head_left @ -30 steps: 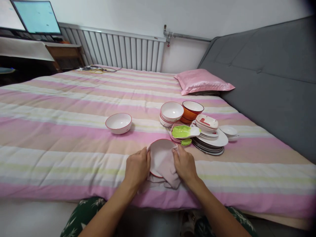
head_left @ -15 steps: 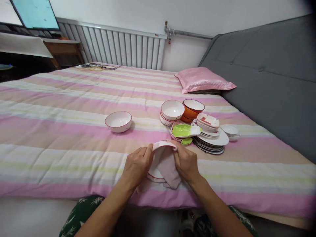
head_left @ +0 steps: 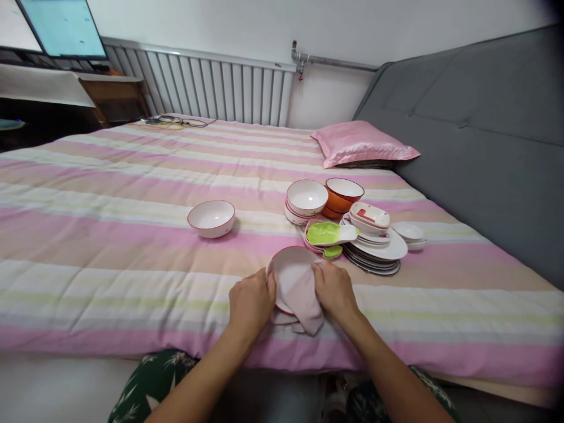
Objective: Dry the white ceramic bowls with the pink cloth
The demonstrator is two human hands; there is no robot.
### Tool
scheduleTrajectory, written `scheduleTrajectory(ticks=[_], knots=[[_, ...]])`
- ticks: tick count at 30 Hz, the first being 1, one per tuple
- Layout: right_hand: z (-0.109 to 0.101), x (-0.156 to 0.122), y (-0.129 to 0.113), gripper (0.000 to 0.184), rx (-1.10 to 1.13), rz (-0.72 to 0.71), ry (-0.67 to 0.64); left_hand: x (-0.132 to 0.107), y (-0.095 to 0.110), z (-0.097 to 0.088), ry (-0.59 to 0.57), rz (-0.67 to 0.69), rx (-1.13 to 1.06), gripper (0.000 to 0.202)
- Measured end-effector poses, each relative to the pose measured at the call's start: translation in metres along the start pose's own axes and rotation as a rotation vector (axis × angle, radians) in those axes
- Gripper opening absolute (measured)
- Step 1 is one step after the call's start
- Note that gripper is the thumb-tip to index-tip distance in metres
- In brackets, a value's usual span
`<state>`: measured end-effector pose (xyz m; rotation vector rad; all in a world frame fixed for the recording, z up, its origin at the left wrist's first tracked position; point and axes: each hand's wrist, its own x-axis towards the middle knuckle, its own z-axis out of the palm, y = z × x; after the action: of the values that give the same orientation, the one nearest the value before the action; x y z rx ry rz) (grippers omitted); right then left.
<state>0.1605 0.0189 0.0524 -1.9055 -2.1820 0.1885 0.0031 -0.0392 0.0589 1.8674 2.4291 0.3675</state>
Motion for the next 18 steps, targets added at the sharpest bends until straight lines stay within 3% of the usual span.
scheduleTrajectory(ticks=[5,8,12,15,18], knots=[[0.0,-0.002,0.003,0.025,0.013,-0.047,0.018,0.0,0.0,0.0,-0.019,-0.034,0.028,0.037],[0.002,-0.004,0.003,0.025,0.055,-0.054,0.051,0.002,-0.006,0.003,0.038,0.018,0.005,0.033],[0.005,-0.008,0.001,0.029,0.187,-0.122,0.158,0.006,-0.019,0.004,0.263,0.211,-0.005,0.026],[0.007,-0.011,0.0,0.033,0.31,-0.223,0.309,0.009,-0.026,0.002,0.495,0.357,0.055,0.024],[0.007,-0.012,0.001,0.034,0.356,-0.314,0.441,0.009,-0.029,-0.001,0.634,0.467,0.104,0.023]])
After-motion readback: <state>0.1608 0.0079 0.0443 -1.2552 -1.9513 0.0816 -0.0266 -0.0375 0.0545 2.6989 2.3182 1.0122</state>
